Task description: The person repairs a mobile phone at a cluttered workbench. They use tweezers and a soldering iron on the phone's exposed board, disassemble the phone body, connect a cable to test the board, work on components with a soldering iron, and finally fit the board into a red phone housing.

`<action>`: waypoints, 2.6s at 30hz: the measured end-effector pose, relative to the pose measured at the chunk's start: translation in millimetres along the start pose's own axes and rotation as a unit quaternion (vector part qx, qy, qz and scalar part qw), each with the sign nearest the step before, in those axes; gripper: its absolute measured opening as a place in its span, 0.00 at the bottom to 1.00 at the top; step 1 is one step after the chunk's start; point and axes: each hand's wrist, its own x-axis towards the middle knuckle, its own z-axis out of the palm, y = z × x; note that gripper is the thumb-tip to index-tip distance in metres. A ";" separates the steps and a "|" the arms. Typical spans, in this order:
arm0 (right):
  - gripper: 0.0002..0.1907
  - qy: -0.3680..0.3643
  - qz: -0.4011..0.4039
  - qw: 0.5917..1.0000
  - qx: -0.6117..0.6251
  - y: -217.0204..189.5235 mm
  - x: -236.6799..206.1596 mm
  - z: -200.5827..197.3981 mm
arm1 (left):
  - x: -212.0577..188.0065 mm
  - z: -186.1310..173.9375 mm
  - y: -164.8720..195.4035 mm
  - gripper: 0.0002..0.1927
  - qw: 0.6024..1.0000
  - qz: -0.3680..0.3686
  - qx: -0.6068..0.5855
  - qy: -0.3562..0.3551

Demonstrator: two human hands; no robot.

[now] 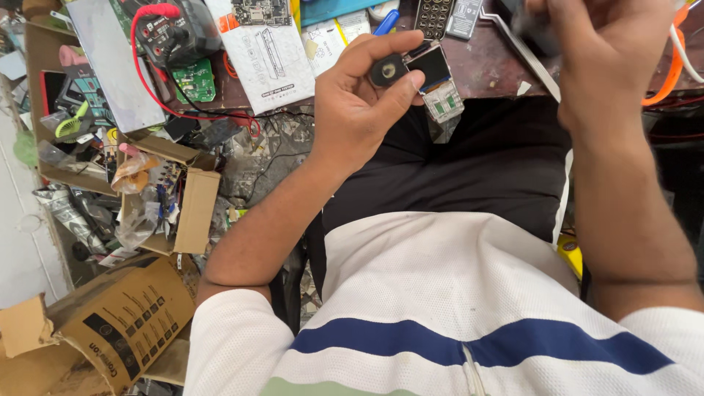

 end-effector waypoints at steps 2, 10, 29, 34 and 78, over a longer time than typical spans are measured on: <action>0.09 -0.051 0.172 0.925 0.334 -4.2 -22.4 -4.9 | 0.0 1.3 -1.6 0.18 1.000 -0.004 -0.006 -0.012; 0.26 -0.164 0.338 0.688 0.621 14.1 -52.9 2.1 | -4.4 11.0 -10.8 0.14 0.996 0.014 0.048 -0.080; 0.27 -0.203 0.336 0.738 0.548 54.5 -72.0 25.8 | -7.0 4.0 -19.7 0.14 0.997 -0.001 0.032 -0.077; 0.26 -0.194 0.339 0.739 0.549 49.9 -72.4 32.3 | -8.7 1.6 -20.9 0.12 0.996 -0.011 0.002 -0.089; 0.23 -0.237 0.361 0.675 0.598 47.1 -78.5 41.2 | -12.9 19.5 -19.2 0.12 0.975 0.048 0.210 -0.056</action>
